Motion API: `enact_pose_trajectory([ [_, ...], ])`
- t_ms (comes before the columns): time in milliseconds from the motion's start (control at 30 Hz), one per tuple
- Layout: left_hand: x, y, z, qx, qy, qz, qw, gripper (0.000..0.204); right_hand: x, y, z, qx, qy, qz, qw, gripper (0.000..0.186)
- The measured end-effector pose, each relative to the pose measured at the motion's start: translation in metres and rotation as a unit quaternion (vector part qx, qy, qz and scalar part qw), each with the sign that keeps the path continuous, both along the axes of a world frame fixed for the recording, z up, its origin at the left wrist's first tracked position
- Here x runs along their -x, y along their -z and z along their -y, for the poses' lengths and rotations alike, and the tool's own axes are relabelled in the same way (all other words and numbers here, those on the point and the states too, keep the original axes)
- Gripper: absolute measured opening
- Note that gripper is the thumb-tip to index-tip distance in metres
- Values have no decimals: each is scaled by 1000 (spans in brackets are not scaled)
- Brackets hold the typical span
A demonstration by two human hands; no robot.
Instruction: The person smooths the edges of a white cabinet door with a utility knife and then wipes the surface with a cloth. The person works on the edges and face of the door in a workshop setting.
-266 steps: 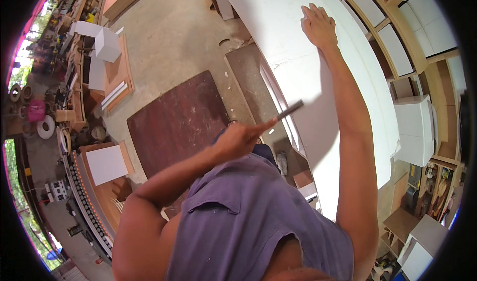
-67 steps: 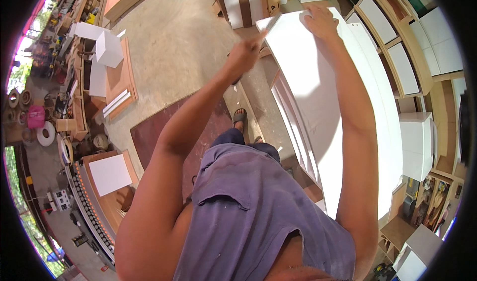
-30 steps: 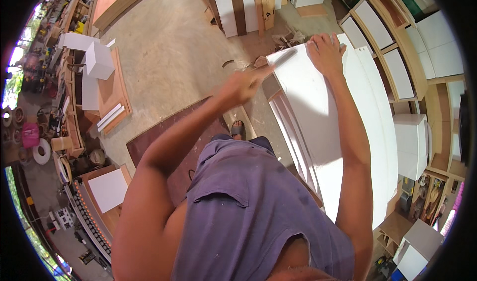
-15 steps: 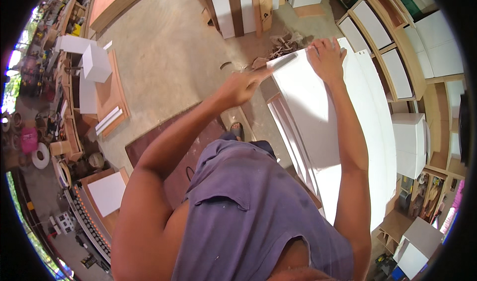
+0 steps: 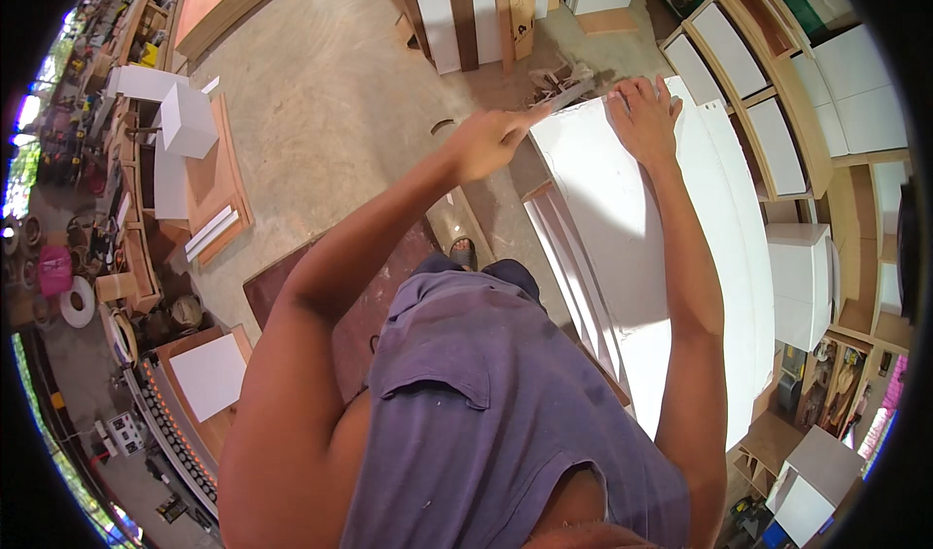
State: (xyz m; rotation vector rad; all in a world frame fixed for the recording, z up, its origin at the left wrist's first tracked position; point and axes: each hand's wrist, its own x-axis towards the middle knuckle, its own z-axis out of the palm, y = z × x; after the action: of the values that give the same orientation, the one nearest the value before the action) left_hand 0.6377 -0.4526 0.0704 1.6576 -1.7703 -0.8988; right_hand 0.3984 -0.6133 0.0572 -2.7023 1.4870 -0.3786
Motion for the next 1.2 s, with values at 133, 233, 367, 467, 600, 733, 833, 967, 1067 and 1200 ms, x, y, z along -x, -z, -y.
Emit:
enact_pose_trajectory([
  [133,2,14,-42,95,26,-37,994,49,6,6,3,6,6,-2,1000,36],
  [233,9,-9,-3,4,-10,24,1000,58,1,2,1,4,8,-9,1000,35],
  [367,8,6,-20,11,2,2,1000,57,2,1,-1,-1,12,3,1000,34],
  [467,6,21,-45,55,26,-7,998,58,9,11,6,12,21,-1,1000,34],
  [600,13,-13,-8,-40,-29,9,999,61,2,2,3,-1,2,-9,1000,37],
  [733,18,31,-50,149,-13,-18,989,61,5,4,3,6,-1,3,1000,36],
  [833,23,21,-55,114,5,-41,993,60,8,6,5,8,6,2,1000,36],
  [967,26,-11,-15,-8,-70,-6,998,58,2,5,5,19,-2,-6,1000,36],
  [1067,47,35,-52,129,-42,-34,990,58,4,7,4,10,0,6,1000,37],
  [1200,69,35,-86,83,3,-29,996,57,10,8,7,10,16,3,1000,38],
])
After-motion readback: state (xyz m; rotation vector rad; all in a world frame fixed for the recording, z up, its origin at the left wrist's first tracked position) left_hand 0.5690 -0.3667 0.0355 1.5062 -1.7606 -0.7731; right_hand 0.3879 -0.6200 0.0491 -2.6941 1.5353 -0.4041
